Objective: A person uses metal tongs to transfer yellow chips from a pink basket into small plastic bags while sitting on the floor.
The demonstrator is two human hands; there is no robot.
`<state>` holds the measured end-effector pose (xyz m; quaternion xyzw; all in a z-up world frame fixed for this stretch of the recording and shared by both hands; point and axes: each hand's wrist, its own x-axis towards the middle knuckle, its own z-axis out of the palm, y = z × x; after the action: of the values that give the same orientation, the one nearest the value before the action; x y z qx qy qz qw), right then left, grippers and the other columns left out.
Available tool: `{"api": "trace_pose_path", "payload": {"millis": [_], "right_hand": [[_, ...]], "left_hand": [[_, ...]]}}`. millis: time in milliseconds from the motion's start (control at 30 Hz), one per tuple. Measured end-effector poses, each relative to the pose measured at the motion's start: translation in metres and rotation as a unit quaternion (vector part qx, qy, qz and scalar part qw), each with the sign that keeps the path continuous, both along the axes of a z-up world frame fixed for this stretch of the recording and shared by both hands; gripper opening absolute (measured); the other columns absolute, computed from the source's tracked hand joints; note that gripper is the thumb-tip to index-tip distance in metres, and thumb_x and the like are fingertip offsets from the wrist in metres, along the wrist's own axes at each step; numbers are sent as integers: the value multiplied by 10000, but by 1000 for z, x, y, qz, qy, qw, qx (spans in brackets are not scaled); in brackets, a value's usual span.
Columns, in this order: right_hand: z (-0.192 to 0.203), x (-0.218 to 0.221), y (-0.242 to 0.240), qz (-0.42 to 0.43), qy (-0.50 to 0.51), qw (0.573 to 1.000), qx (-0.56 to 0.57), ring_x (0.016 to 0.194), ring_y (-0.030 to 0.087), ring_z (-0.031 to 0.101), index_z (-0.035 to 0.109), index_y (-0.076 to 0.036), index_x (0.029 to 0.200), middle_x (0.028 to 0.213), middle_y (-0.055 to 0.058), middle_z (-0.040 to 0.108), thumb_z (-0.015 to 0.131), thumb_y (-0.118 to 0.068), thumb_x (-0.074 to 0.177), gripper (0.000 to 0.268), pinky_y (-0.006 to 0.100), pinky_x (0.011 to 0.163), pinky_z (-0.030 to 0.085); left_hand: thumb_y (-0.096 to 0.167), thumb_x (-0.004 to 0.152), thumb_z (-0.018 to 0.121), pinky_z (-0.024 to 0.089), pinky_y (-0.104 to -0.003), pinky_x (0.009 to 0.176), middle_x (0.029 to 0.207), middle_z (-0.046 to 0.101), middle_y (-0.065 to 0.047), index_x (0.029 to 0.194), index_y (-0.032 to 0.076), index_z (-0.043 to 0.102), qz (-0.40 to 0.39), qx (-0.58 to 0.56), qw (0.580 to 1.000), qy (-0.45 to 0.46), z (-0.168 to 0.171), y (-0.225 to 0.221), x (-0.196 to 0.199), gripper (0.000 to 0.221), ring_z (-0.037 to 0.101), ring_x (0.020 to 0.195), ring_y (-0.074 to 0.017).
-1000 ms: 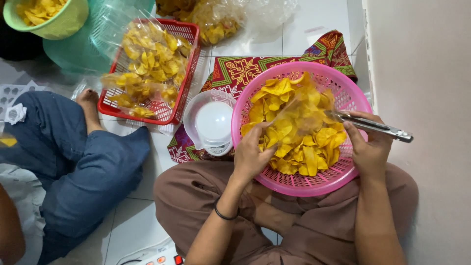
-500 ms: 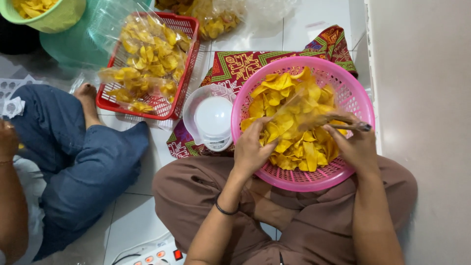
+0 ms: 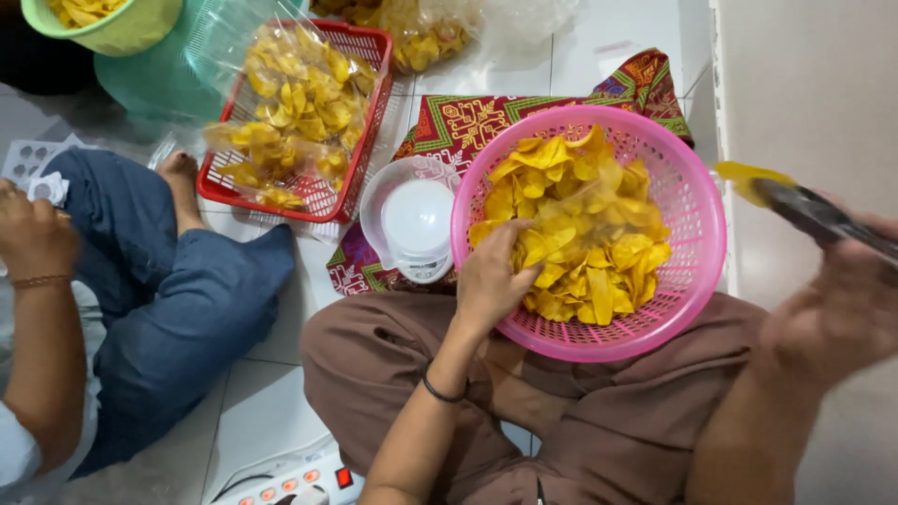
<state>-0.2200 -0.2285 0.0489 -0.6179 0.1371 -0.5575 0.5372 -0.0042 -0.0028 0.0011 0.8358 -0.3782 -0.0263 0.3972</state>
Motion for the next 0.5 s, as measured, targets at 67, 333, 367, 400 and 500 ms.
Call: {"api": "trace_pose_path", "payload": {"millis": [67,333,367,400,500], "right_hand": [[20,-2,13,-4,14,998,-54,1466,356,624,492,-60,1496,1471,156,578,524,-107,1297,207,523,1484,538],[50,10,44,44,126,979,-154,1341,452,692,443,112,1438,1387,316,597,654,259,1119,409,464,1181,639],[52,12,47,40,138,980,-138,1335,428,690,460,114,1420,1380,297,601,677,259,1101,412,445,1181,620],[53,15,50,36,150,980,-122,1329,404,689,477,116,1403,1372,278,605,700,260,1084,415,426,1182,601],[52,16,48,48,143,982,-114,1352,408,678,469,115,1406,1391,280,587,682,255,1075,418,401,1108,633]], "left_hand": [[207,824,801,569,-370,804,1164,736,-49,1397,139,593,-3,0,1000,-6,0,-1,2,614,736,968,-256],[229,850,800,561,-361,771,1178,733,-53,1409,132,583,-8,-19,999,-25,-3,2,-2,608,726,907,-243],[262,866,799,569,-364,786,1189,736,-66,1405,115,587,-8,-20,999,-28,-4,1,-1,598,734,940,-251],[296,881,798,578,-366,801,1199,738,-79,1401,97,592,-8,-22,999,-32,-5,0,1,593,742,973,-260],[288,869,810,565,-356,769,1144,738,-62,1399,117,600,-9,-27,999,-31,-2,0,1,595,732,921,-241]]}}
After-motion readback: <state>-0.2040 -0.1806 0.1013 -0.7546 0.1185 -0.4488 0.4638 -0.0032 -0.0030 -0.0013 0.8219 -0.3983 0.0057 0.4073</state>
